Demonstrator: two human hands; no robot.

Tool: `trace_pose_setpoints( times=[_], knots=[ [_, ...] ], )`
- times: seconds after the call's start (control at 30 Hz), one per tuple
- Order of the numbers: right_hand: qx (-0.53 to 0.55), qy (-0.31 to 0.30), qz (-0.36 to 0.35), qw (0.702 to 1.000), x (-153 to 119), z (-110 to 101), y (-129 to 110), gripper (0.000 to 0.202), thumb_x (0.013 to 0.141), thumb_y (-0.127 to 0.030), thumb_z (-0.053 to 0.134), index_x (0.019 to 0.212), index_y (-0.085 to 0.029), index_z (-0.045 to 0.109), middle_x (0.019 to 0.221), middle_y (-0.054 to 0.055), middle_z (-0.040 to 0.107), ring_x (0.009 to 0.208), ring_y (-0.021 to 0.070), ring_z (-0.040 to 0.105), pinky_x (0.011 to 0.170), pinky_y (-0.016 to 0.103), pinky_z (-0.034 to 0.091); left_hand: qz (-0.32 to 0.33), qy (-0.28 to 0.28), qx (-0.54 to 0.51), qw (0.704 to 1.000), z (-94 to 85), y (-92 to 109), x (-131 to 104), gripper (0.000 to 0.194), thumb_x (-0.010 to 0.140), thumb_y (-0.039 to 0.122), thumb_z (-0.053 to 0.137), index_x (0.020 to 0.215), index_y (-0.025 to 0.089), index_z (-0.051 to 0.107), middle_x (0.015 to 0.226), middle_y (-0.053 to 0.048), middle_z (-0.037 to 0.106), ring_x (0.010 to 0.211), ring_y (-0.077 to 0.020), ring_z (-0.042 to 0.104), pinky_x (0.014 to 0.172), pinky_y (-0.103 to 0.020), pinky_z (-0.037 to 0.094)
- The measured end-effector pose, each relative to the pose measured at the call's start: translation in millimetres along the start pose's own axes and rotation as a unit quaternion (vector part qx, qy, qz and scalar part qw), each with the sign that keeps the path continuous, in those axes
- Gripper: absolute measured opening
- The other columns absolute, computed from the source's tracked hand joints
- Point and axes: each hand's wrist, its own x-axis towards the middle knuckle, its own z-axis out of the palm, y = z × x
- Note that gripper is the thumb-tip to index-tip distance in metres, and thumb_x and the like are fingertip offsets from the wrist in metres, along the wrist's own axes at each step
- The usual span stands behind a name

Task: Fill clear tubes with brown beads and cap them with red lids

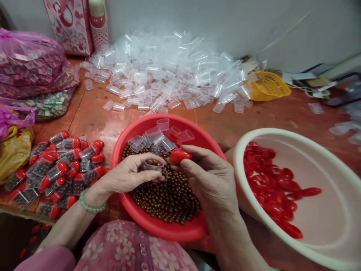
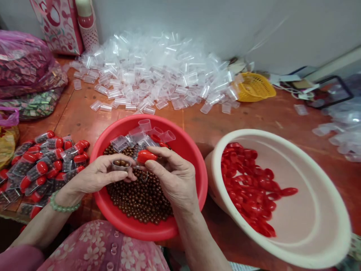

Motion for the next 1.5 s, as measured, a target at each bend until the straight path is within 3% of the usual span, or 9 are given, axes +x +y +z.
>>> trace_pose_setpoints(
  times=[0.13, 0.3, 0.6, 0.73, 0.9, 1.0, 1.2, 1.37, 1.5],
  knots=[
    [-0.025, 0.0, -0.005, 1.0, -0.2, 0.9, -3.8, 0.022, 0.076, -0.027, 0.076, 0.097, -0.028, 0.071, 0.091, 0.0, 0.076, 0.076, 0.0162, 0.072, 0.072, 0.033, 0.064, 0.024, 0.024, 0.03, 0.999, -2.3, 6.4, 1.7, 0.023, 0.08, 0.023, 0.065, 0.102, 0.016, 0.063, 0.088, -0.003, 0.067, 0.084, -0.0145, 0.062, 0.081, -0.028, 0.047],
    [-0.121, -0.039, -0.073, 0.989, 3.9, 11.0, -13.3, 0.021, 0.079, -0.022, 0.074, 0.098, -0.029, 0.073, 0.095, 0.0, 0.076, 0.084, 0.0156, 0.071, 0.082, 0.032, 0.06, 0.01, 0.007, 0.059, 0.998, -3.3, -1.6, 2.6, 0.024, 0.082, 0.026, 0.062, 0.104, 0.016, 0.063, 0.084, -0.002, 0.065, 0.073, -0.013, 0.058, 0.071, -0.027, 0.045],
    [-0.2, -0.139, -0.161, 0.956, 11.5, 21.3, -10.3, 0.021, 0.083, -0.016, 0.069, 0.099, -0.028, 0.073, 0.092, 0.001, 0.075, 0.083, 0.0157, 0.07, 0.079, 0.032, 0.058, 0.046, -0.006, 0.088, 0.995, -7.3, -10.3, 2.6, 0.021, 0.084, 0.025, 0.058, 0.102, 0.015, 0.063, 0.094, -0.003, 0.064, 0.087, -0.0171, 0.056, 0.084, -0.032, 0.045],
    [-0.242, -0.155, -0.191, 0.939, 14.1, 17.2, -10.8, 0.02, 0.083, -0.016, 0.068, 0.1, -0.026, 0.073, 0.091, 0.003, 0.076, 0.082, 0.0171, 0.07, 0.077, 0.033, 0.058, 0.054, -0.02, 0.106, 0.993, -9.0, -10.8, 3.2, 0.02, 0.086, 0.024, 0.056, 0.102, 0.015, 0.062, 0.094, -0.003, 0.062, 0.088, -0.0162, 0.055, 0.086, -0.032, 0.044],
    [-0.283, -0.165, -0.217, 0.92, 15.1, 3.0, -12.4, 0.024, 0.081, -0.014, 0.069, 0.101, -0.026, 0.073, 0.093, 0.002, 0.075, 0.082, 0.0157, 0.07, 0.074, 0.029, 0.058, 0.023, -0.017, 0.099, 0.995, -9.6, -9.4, 3.7, 0.022, 0.088, 0.029, 0.056, 0.104, 0.014, 0.057, 0.08, 0.001, 0.057, 0.072, -0.011, 0.051, 0.069, -0.026, 0.043],
    [-0.314, -0.142, -0.217, 0.913, 13.9, -8.5, -12.9, 0.024, 0.081, -0.013, 0.07, 0.1, -0.026, 0.072, 0.091, 0.002, 0.076, 0.081, 0.0156, 0.07, 0.076, 0.03, 0.058, 0.011, -0.022, 0.105, 0.994, -9.7, -8.5, 4.6, 0.018, 0.089, 0.027, 0.055, 0.101, 0.014, 0.056, 0.079, 0.001, 0.058, 0.071, -0.0104, 0.052, 0.07, -0.026, 0.043],
    [-0.332, -0.083, -0.195, 0.919, 13.6, -19.0, -9.3, 0.023, 0.08, -0.015, 0.071, 0.099, -0.027, 0.073, 0.093, 0.001, 0.076, 0.084, 0.0165, 0.071, 0.078, 0.031, 0.059, 0.002, -0.015, 0.071, 0.997, -9.7, -7.6, 6.7, 0.013, 0.088, 0.024, 0.055, 0.098, 0.015, 0.056, 0.076, 0.001, 0.059, 0.07, -0.0096, 0.053, 0.07, -0.025, 0.044],
    [-0.211, -0.04, -0.144, 0.966, 10.2, 6.8, -6.3, 0.023, 0.08, -0.017, 0.072, 0.1, -0.028, 0.073, 0.094, 0.0, 0.076, 0.084, 0.0152, 0.072, 0.081, 0.031, 0.059, -0.01, -0.003, 0.042, 0.999, -8.9, -6.9, 7.9, 0.016, 0.086, 0.022, 0.057, 0.1, 0.014, 0.058, 0.079, 0.0, 0.061, 0.073, -0.0108, 0.055, 0.073, -0.027, 0.045],
    [-0.151, -0.032, -0.135, 0.979, 6.0, 29.1, 0.4, 0.021, 0.079, -0.015, 0.073, 0.095, -0.028, 0.074, 0.089, -0.002, 0.076, 0.08, 0.0132, 0.071, 0.079, 0.029, 0.059, 0.019, -0.01, -0.005, 1.0, -9.1, -8.3, 7.8, 0.017, 0.083, 0.02, 0.061, 0.099, 0.014, 0.061, 0.078, 0.001, 0.059, 0.074, -0.011, 0.054, 0.075, -0.027, 0.045]
  ],
)
